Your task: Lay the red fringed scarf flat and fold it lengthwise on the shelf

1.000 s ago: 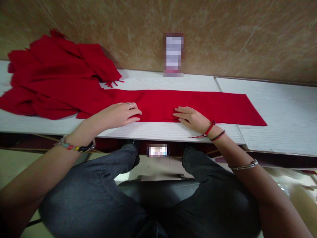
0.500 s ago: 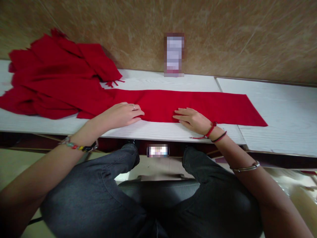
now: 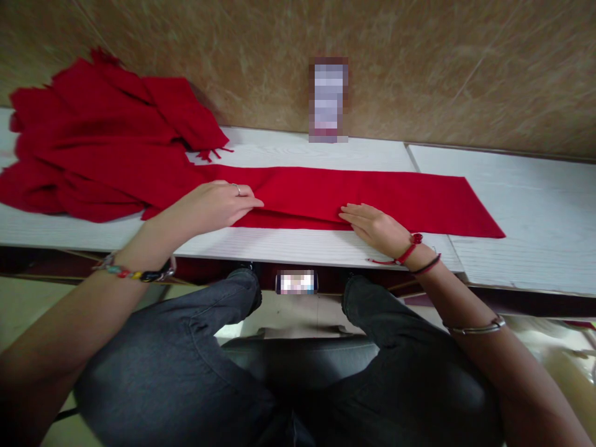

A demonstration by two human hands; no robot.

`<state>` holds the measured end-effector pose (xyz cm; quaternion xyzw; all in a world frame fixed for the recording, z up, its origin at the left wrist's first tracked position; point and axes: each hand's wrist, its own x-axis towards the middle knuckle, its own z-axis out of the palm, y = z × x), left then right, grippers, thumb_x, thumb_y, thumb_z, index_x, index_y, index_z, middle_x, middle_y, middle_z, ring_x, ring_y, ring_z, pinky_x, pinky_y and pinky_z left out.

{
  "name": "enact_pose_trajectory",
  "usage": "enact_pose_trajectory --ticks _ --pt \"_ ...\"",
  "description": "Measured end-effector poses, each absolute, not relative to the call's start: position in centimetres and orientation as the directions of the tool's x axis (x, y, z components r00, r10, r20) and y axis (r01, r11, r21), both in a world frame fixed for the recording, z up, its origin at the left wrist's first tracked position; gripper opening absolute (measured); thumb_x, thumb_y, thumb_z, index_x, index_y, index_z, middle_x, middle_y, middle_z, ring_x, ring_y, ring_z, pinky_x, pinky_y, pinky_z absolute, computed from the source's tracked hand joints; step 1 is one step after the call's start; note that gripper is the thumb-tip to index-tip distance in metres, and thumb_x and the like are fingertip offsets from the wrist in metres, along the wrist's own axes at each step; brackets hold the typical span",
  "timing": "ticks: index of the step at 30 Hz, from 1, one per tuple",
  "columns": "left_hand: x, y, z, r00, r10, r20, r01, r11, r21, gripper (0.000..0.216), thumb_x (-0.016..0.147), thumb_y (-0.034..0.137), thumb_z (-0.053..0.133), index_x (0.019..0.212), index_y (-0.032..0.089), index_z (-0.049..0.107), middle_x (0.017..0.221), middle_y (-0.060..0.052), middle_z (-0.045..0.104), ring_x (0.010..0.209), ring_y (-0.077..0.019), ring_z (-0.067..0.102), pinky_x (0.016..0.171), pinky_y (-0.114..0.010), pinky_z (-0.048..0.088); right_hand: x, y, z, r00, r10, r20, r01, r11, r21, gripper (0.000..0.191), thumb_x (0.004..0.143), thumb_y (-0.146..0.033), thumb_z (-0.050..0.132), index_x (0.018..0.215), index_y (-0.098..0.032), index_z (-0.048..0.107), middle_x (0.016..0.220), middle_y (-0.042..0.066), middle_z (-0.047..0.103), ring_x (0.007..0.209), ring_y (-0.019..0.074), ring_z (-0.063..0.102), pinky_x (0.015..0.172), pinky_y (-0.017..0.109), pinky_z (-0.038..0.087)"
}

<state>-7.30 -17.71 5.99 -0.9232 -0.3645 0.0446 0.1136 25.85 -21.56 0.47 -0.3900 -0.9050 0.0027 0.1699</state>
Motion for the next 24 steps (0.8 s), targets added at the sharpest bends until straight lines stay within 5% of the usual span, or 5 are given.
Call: enact_pose_trajectory --ticks 18,24 --pt "-7.7 -17.6 5.1 0.755 0.636 -0.157 0.586 -0.763 -0.274 0.034 0.082 0.011 0.04 0.106 0.021 0.062 0.102 -0.004 0.066 0.089 -0.0164 0.06 0.079 -0.028 0.04 26.6 -21.5 0.3 -0.695 0.673 0.255 0.645 0.739 -0.192 0.034 0.091 -0.022 0.041 0.117 -0.022 0.063 0.126 0.007 0.059 0.123 0.0204 0.048 0.107 0.046 0.035" --pt "-6.4 -18.0 4.8 0.772 0.636 -0.002 0.624 -0.759 -0.186 0.031 0.09 0.034 0.043 0.114 0.023 0.059 0.118 -0.006 0.06 0.113 -0.0214 0.051 0.102 -0.043 0.026 26.8 -21.6 0.4 -0.724 0.66 0.202 0.624 0.751 -0.214 0.036 0.091 -0.026 0.042 0.123 -0.021 0.058 0.133 0.008 0.052 0.129 0.0229 0.041 0.109 0.051 0.03"
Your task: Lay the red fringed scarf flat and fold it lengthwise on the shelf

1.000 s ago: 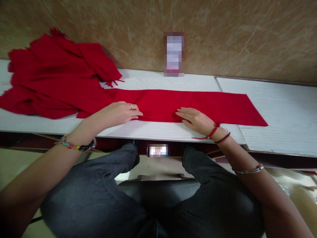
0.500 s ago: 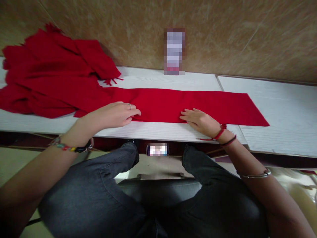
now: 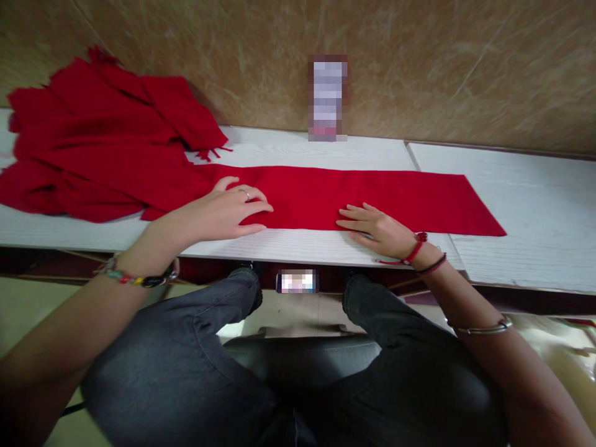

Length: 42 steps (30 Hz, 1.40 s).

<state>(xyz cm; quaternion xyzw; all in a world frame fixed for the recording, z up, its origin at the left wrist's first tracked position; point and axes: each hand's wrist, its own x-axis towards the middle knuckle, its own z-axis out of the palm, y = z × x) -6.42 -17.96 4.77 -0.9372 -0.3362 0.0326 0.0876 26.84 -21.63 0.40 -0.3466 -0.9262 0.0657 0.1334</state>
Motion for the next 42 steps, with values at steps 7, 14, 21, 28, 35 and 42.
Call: enact_pose_trajectory --ticks 7,14,21,28,35,42 --pt "-1.6 -17.7 2.5 0.777 0.628 0.034 0.627 -0.778 0.039 0.048 0.095 0.043 0.03 0.14 0.025 0.035 0.151 -0.006 0.026 0.14 -0.0239 0.017 0.112 -0.048 0.01 26.4 -21.7 0.5 -0.633 0.758 0.16 0.726 0.652 -0.218 0.046 0.094 -0.032 0.033 0.137 -0.019 0.042 0.142 0.011 0.041 0.134 0.0232 0.031 0.11 0.053 0.024" --pt "-1.2 -16.9 1.8 0.723 0.662 -0.194 0.688 -0.717 0.117 0.056 0.095 0.047 0.024 0.147 0.029 0.016 0.155 -0.003 0.008 0.142 -0.0265 0.005 0.112 -0.052 0.009 27.3 -21.3 0.7 -0.554 0.833 0.021 0.817 0.548 -0.183 0.049 0.094 -0.033 0.029 0.141 -0.02 0.037 0.147 0.011 0.033 0.137 0.0254 0.024 0.108 0.057 0.022" --pt "-1.9 -16.5 1.7 0.72 0.66 -0.213 0.689 -0.716 0.111 0.055 0.095 0.046 0.023 0.147 0.03 0.014 0.156 -0.001 0.007 0.142 -0.0253 0.005 0.113 -0.049 0.008 28.3 -21.2 1.4 -0.549 0.835 -0.042 0.817 0.526 -0.237 0.051 0.092 -0.031 0.032 0.141 -0.02 0.036 0.147 0.009 0.033 0.137 0.0219 0.023 0.111 0.05 0.022" --pt "-1.4 -17.1 2.2 0.756 0.641 -0.137 0.654 -0.751 0.095 0.057 0.093 0.05 0.03 0.145 0.026 0.026 0.155 -0.005 0.013 0.142 -0.0273 0.008 0.112 -0.05 0.009 28.8 -21.8 2.7 -0.584 0.809 0.066 0.785 0.584 -0.208 0.052 0.086 -0.038 0.047 0.134 -0.019 0.048 0.141 0.009 0.043 0.132 0.0221 0.037 0.109 0.043 0.033" --pt "-0.4 -17.2 2.2 0.777 0.623 -0.088 0.629 -0.769 0.113 0.052 0.094 0.046 0.029 0.144 0.028 0.028 0.155 -0.002 0.015 0.142 -0.0251 0.008 0.112 -0.049 0.009 28.7 -22.0 2.9 -0.634 0.773 0.033 0.757 0.628 -0.18 0.041 0.089 -0.037 0.04 0.117 -0.017 0.064 0.13 0.008 0.056 0.122 0.0219 0.049 0.103 0.039 0.042" --pt "-0.4 -16.9 1.7 0.709 0.675 -0.205 0.703 -0.7 0.127 0.054 0.095 0.044 0.024 0.146 0.03 0.017 0.156 -0.002 0.008 0.142 -0.0282 0.004 0.111 -0.053 0.009 27.5 -21.5 2.6 -0.569 0.815 0.111 0.807 0.579 -0.114 0.04 0.089 -0.03 0.041 0.119 -0.015 0.062 0.127 0.009 0.058 0.119 0.021 0.053 0.101 0.037 0.044"
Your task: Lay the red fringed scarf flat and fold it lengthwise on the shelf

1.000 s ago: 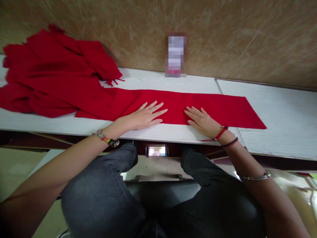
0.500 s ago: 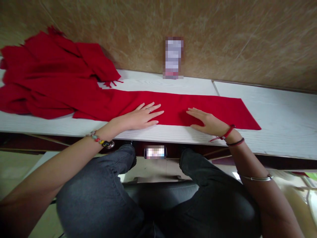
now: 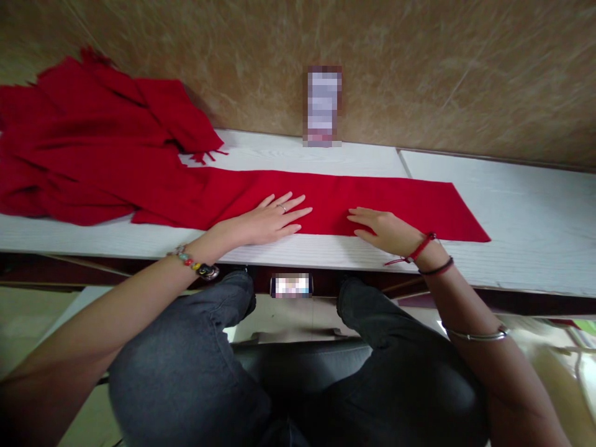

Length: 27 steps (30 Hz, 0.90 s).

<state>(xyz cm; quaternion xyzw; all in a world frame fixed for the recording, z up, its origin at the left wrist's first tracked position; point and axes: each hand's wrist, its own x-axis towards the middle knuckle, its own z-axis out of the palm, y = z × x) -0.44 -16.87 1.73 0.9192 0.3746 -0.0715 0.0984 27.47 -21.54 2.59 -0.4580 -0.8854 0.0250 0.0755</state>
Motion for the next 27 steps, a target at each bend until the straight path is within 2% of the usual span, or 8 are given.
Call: enact_pose_trajectory --ticks 4,12,17,22,24,27 --pt "-0.3 -17.0 2.1 0.699 0.678 -0.227 0.712 -0.69 0.13 0.054 0.094 0.043 0.023 0.147 0.03 0.015 0.156 0.0 0.005 0.142 -0.027 0.002 0.112 -0.052 0.007 27.7 -21.5 2.7 -0.599 0.799 0.057 0.793 0.601 -0.094 0.038 0.088 -0.029 0.042 0.116 -0.015 0.064 0.127 0.009 0.058 0.118 0.0218 0.053 0.1 0.038 0.045" --pt "-0.2 -16.9 1.8 0.713 0.68 -0.171 0.701 -0.696 0.153 0.06 0.092 0.053 0.026 0.147 0.029 0.016 0.156 -0.003 0.005 0.142 -0.0284 0.002 0.112 -0.052 0.007 27.1 -21.9 3.3 -0.658 0.748 0.089 0.744 0.664 -0.083 0.031 0.086 -0.028 0.046 0.102 -0.018 0.071 0.113 0.007 0.067 0.106 0.0216 0.062 0.095 0.037 0.05" --pt "-0.2 -16.7 1.4 0.722 0.676 -0.149 0.692 -0.705 0.153 0.06 0.092 0.053 0.026 0.146 0.029 0.018 0.155 -0.005 0.01 0.142 -0.0288 0.005 0.111 -0.053 0.009 27.1 -22.2 3.4 -0.633 0.771 0.064 0.769 0.636 -0.055 0.036 0.081 -0.017 0.045 0.109 -0.02 0.068 0.115 0.005 0.066 0.105 0.0213 0.062 0.094 0.036 0.05" --pt "-0.2 -16.7 1.3 0.719 0.68 -0.142 0.695 -0.704 0.146 0.06 0.092 0.053 0.027 0.146 0.029 0.019 0.155 -0.005 0.011 0.141 -0.0285 0.007 0.111 -0.051 0.011 27.2 -22.5 3.6 -0.652 0.757 0.035 0.757 0.653 -0.026 0.039 0.079 -0.015 0.045 0.112 -0.019 0.066 0.118 0.006 0.065 0.108 0.0216 0.06 0.093 0.036 0.05" --pt "-0.2 -16.8 1.3 0.733 0.672 -0.107 0.68 -0.722 0.126 0.058 0.093 0.051 0.028 0.145 0.027 0.023 0.155 -0.006 0.013 0.141 -0.0272 0.009 0.111 -0.049 0.011 27.1 -22.6 3.6 -0.647 0.762 0.036 0.762 0.647 0.001 0.04 0.079 -0.014 0.044 0.111 -0.018 0.066 0.117 0.007 0.065 0.109 0.0213 0.06 0.093 0.035 0.05" --pt "0.1 -17.0 1.5 0.816 0.579 -0.011 0.578 -0.813 0.073 0.052 0.093 0.046 0.033 0.14 0.025 0.037 0.152 -0.006 0.023 0.14 -0.0228 0.018 0.112 -0.041 0.014 26.9 -22.7 3.6 -0.639 0.768 0.039 0.769 0.638 0.036 0.041 0.078 -0.012 0.042 0.11 -0.019 0.067 0.116 0.007 0.065 0.109 0.0208 0.06 0.093 0.034 0.05"
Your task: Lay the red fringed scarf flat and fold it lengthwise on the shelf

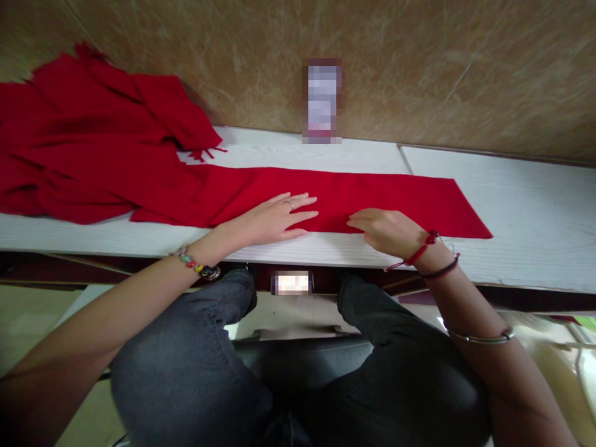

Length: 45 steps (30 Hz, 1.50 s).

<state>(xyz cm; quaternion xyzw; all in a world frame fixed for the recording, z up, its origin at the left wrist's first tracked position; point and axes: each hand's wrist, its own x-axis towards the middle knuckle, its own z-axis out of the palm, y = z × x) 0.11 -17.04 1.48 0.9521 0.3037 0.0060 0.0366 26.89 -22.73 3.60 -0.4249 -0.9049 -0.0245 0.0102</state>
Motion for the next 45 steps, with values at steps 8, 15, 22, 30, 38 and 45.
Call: enact_pose_trajectory --ticks 8,15,22,30,38,45 --pt "0.4 -17.4 2.1 0.857 0.51 0.072 0.512 -0.859 -0.011 0.039 0.094 0.036 0.037 0.127 0.024 0.053 0.13 -0.005 0.055 0.106 -0.0184 0.057 0.088 -0.03 0.042 26.8 -22.8 2.9 -0.634 0.767 0.104 0.773 0.631 0.058 0.045 0.079 -0.007 0.039 0.114 -0.019 0.064 0.115 0.006 0.066 0.108 0.0199 0.059 0.092 0.035 0.05" --pt "0.1 -17.0 1.5 0.813 0.582 0.018 0.581 -0.812 0.049 0.049 0.094 0.046 0.033 0.138 0.025 0.04 0.149 -0.006 0.032 0.137 -0.0233 0.025 0.109 -0.041 0.021 26.7 -22.6 3.0 -0.544 0.829 0.131 0.839 0.542 0.048 0.035 0.087 -0.021 0.037 0.098 -0.018 0.07 0.101 0.008 0.07 0.097 0.0249 0.063 0.085 0.04 0.052" --pt "-0.3 -17.0 1.6 0.737 0.661 -0.141 0.676 -0.722 0.148 0.058 0.093 0.053 0.026 0.146 0.029 0.02 0.155 -0.003 0.011 0.142 -0.0286 0.007 0.111 -0.052 0.009 27.0 -22.6 3.4 -0.557 0.825 0.099 0.819 0.565 -0.104 0.03 0.087 -0.025 0.038 0.088 -0.02 0.068 0.105 0.007 0.069 0.101 0.0227 0.063 0.087 0.037 0.051" --pt "-0.8 -16.5 1.6 0.702 0.686 -0.189 0.712 -0.679 0.18 0.06 0.091 0.056 0.025 0.146 0.032 0.017 0.155 -0.001 0.01 0.141 -0.0309 0.005 0.11 -0.055 0.008 27.4 -22.4 3.4 -0.604 0.795 0.058 0.782 0.605 -0.15 0.025 0.084 -0.026 0.044 0.083 -0.021 0.068 0.105 0.007 0.069 0.109 0.0233 0.059 0.092 0.038 0.049" --pt "0.1 -16.5 2.3 0.685 0.722 -0.095 0.727 -0.67 0.151 0.058 0.091 0.055 0.028 0.143 0.029 0.029 0.153 -0.004 0.021 0.14 -0.0317 0.013 0.11 -0.055 0.012 26.9 -22.1 4.1 -0.497 0.837 0.23 0.824 0.538 -0.177 0.031 0.087 -0.033 0.041 0.09 -0.02 0.069 0.104 0.007 0.07 0.103 0.0232 0.062 0.092 0.04 0.05" --pt "2.5 -16.0 2.1 0.674 0.738 -0.02 0.73 -0.662 0.169 0.058 0.092 0.051 0.029 0.144 0.023 0.028 0.155 -0.009 0.014 0.14 -0.0327 0.01 0.109 -0.056 0.014 26.3 -20.5 0.8 -0.346 0.917 0.2 0.927 0.367 -0.079 0.048 0.09 -0.036 0.038 0.129 -0.012 0.049 0.137 0.019 0.046 0.129 0.0335 0.039 0.098 0.057 0.039"
